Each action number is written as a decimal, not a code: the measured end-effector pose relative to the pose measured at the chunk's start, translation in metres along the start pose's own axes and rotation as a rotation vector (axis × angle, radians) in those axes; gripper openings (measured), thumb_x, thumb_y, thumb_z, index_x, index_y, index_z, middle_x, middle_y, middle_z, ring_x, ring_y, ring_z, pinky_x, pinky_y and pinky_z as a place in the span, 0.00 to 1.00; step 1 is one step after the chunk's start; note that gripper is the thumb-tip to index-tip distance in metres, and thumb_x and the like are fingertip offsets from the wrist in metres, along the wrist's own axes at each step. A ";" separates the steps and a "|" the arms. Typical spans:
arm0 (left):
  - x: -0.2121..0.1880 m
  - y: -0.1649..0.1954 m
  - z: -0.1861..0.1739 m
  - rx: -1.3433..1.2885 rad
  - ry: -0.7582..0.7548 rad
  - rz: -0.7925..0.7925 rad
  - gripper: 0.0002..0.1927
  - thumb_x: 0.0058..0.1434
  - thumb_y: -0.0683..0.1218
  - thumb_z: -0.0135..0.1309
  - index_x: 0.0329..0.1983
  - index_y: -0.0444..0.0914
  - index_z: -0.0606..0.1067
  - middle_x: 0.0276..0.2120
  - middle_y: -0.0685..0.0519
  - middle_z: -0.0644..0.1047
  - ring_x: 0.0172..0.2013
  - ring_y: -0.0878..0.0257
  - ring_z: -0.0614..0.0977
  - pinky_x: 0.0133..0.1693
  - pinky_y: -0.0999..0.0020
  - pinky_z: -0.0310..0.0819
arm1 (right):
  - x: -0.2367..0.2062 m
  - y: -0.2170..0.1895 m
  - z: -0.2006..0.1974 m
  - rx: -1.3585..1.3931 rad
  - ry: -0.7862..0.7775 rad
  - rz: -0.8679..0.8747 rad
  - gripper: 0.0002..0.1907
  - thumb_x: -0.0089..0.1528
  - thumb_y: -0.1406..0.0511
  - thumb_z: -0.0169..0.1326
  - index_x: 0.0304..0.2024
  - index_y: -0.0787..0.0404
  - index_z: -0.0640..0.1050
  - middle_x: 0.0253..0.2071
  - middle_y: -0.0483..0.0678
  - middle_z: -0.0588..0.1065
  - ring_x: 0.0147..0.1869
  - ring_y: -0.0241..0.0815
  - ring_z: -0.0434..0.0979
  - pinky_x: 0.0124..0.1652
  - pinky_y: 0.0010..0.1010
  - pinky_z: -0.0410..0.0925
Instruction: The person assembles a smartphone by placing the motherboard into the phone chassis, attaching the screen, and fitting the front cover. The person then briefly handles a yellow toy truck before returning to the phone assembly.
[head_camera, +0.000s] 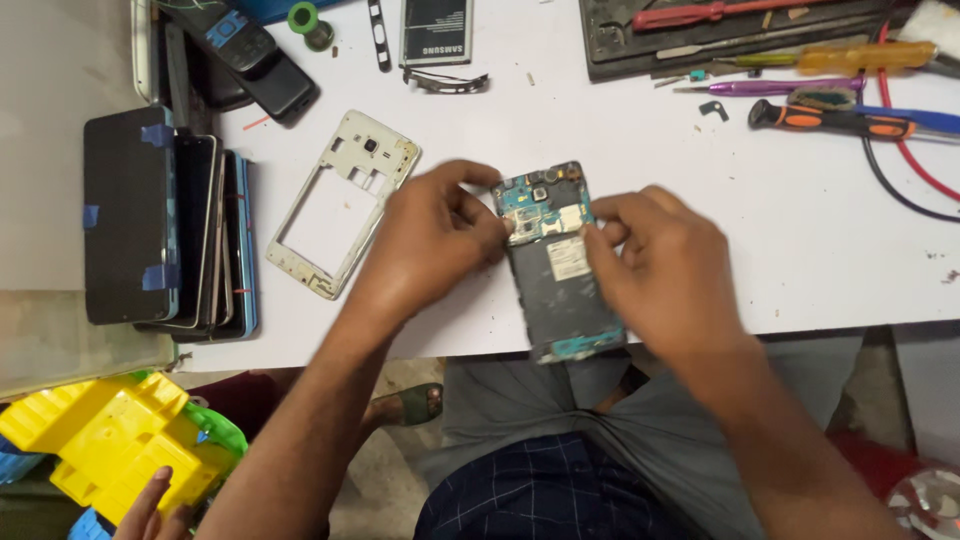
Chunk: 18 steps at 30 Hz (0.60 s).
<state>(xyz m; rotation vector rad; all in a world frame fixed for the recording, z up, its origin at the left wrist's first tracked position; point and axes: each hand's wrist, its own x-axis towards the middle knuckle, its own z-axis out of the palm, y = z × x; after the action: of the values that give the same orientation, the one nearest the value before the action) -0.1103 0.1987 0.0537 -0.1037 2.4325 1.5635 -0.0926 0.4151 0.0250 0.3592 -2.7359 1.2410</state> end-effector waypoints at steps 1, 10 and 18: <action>-0.003 0.001 0.001 0.095 0.029 0.013 0.21 0.53 0.41 0.61 0.50 0.31 0.76 0.25 0.49 0.82 0.25 0.65 0.83 0.29 0.70 0.78 | 0.005 0.000 -0.003 -0.027 -0.010 -0.033 0.07 0.63 0.68 0.61 0.43 0.63 0.82 0.33 0.49 0.77 0.30 0.38 0.79 0.31 0.29 0.71; 0.000 -0.005 -0.003 0.389 0.226 0.218 0.17 0.55 0.49 0.63 0.44 0.35 0.81 0.32 0.49 0.81 0.33 0.56 0.83 0.36 0.60 0.75 | -0.014 -0.017 -0.015 -0.275 0.077 -0.077 0.21 0.58 0.63 0.66 0.53 0.63 0.80 0.46 0.52 0.77 0.45 0.49 0.77 0.40 0.37 0.71; -0.005 -0.014 -0.005 0.277 0.266 0.253 0.17 0.56 0.47 0.62 0.47 0.35 0.79 0.37 0.48 0.81 0.36 0.57 0.84 0.38 0.60 0.77 | -0.030 -0.034 -0.001 -0.415 0.056 -0.186 0.37 0.49 0.55 0.69 0.57 0.64 0.75 0.54 0.56 0.75 0.57 0.56 0.72 0.51 0.47 0.64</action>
<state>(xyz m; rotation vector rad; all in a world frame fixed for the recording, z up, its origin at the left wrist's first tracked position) -0.1037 0.1881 0.0443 0.0530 2.9460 1.3602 -0.0550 0.3993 0.0446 0.5056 -2.7412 0.6088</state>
